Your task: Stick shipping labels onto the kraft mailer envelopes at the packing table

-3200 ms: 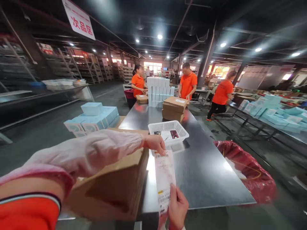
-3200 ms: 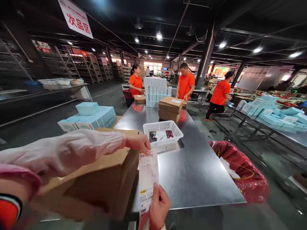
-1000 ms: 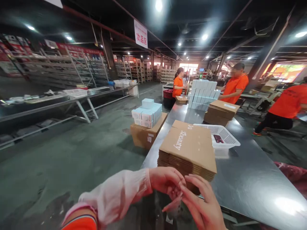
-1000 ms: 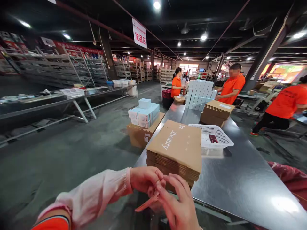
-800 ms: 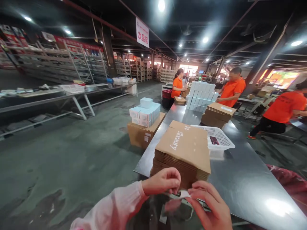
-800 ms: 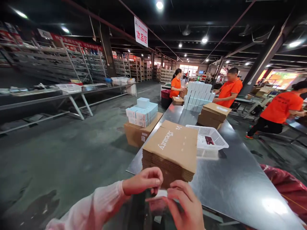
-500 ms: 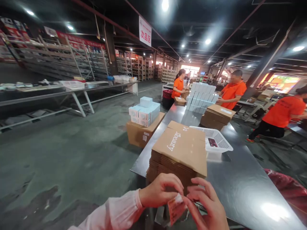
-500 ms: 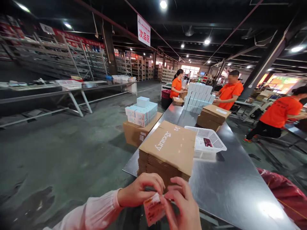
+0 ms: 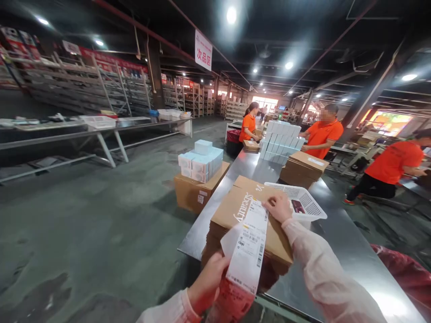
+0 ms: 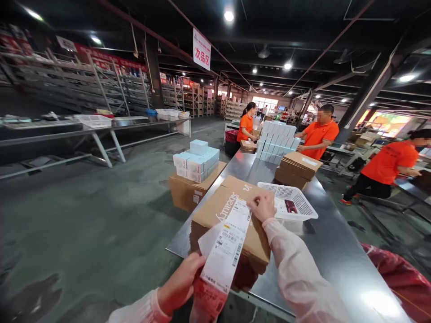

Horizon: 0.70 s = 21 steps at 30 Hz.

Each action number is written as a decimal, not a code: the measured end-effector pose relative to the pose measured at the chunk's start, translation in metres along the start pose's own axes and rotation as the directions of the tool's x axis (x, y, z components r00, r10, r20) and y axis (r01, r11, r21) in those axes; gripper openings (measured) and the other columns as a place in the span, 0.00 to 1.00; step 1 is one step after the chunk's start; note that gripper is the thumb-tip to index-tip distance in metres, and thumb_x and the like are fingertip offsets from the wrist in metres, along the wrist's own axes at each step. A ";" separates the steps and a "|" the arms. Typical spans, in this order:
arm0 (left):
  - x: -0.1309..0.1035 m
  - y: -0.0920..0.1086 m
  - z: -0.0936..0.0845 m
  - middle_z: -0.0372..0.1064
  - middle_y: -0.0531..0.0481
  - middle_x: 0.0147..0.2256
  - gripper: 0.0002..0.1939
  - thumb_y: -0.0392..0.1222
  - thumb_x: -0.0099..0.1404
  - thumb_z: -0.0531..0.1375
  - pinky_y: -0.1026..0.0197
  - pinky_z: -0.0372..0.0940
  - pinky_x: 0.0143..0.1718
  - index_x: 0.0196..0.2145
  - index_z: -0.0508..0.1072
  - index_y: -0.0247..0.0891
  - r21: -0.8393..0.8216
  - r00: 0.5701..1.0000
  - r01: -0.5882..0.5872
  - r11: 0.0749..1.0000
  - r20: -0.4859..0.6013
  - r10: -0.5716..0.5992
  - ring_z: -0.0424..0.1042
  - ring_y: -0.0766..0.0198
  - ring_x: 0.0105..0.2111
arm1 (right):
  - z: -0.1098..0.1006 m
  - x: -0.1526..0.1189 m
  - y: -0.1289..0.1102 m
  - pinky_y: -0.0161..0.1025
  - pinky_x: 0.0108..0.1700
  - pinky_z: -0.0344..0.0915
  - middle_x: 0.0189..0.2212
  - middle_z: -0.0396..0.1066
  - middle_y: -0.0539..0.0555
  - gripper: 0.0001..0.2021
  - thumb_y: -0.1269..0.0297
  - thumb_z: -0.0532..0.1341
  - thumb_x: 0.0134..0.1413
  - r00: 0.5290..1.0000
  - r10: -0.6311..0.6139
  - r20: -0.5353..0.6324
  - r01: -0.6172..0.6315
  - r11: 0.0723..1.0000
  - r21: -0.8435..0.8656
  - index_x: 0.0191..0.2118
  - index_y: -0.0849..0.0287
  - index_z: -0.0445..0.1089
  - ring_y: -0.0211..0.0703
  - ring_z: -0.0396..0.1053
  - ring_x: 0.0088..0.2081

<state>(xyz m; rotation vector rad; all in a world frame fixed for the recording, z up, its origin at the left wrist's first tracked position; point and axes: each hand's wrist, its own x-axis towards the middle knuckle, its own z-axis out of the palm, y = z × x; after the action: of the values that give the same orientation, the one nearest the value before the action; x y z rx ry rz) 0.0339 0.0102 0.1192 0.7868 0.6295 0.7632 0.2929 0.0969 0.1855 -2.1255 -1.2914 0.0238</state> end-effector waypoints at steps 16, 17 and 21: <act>0.070 0.035 -0.043 0.60 0.33 0.59 0.20 0.35 0.66 0.45 0.41 0.50 0.62 0.54 0.63 0.29 0.896 0.663 -0.437 -0.081 0.381 0.645 0.53 0.52 0.63 | -0.006 -0.083 -0.032 0.59 0.65 0.38 0.65 0.48 0.63 0.34 0.44 0.47 0.59 0.461 -0.681 0.569 0.736 0.651 0.184 0.64 0.61 0.53 0.54 0.43 0.66; 0.073 0.033 -0.043 0.58 0.32 0.59 0.20 0.35 0.67 0.44 0.42 0.50 0.62 0.53 0.64 0.29 0.905 0.685 -0.421 -0.054 0.357 0.635 0.52 0.52 0.63 | -0.013 -0.095 -0.025 0.57 0.65 0.43 0.63 0.54 0.61 0.31 0.45 0.47 0.60 0.426 -0.738 0.523 0.724 0.625 0.292 0.62 0.58 0.56 0.52 0.48 0.65; 0.075 0.031 -0.044 0.57 0.29 0.59 0.16 0.33 0.66 0.44 0.38 0.49 0.61 0.38 0.71 0.30 0.947 0.693 -0.317 -0.045 0.263 0.671 0.49 0.46 0.63 | -0.031 -0.108 0.015 0.57 0.61 0.54 0.54 0.67 0.62 0.24 0.51 0.48 0.62 0.866 -0.479 0.144 0.444 0.869 0.217 0.56 0.59 0.65 0.53 0.62 0.57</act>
<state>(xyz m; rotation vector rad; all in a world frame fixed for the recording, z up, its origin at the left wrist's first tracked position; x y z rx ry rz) 0.0335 0.1017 0.1041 2.3308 1.1583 1.1663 0.2599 -0.0103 0.1698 -1.6465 -1.8193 0.1394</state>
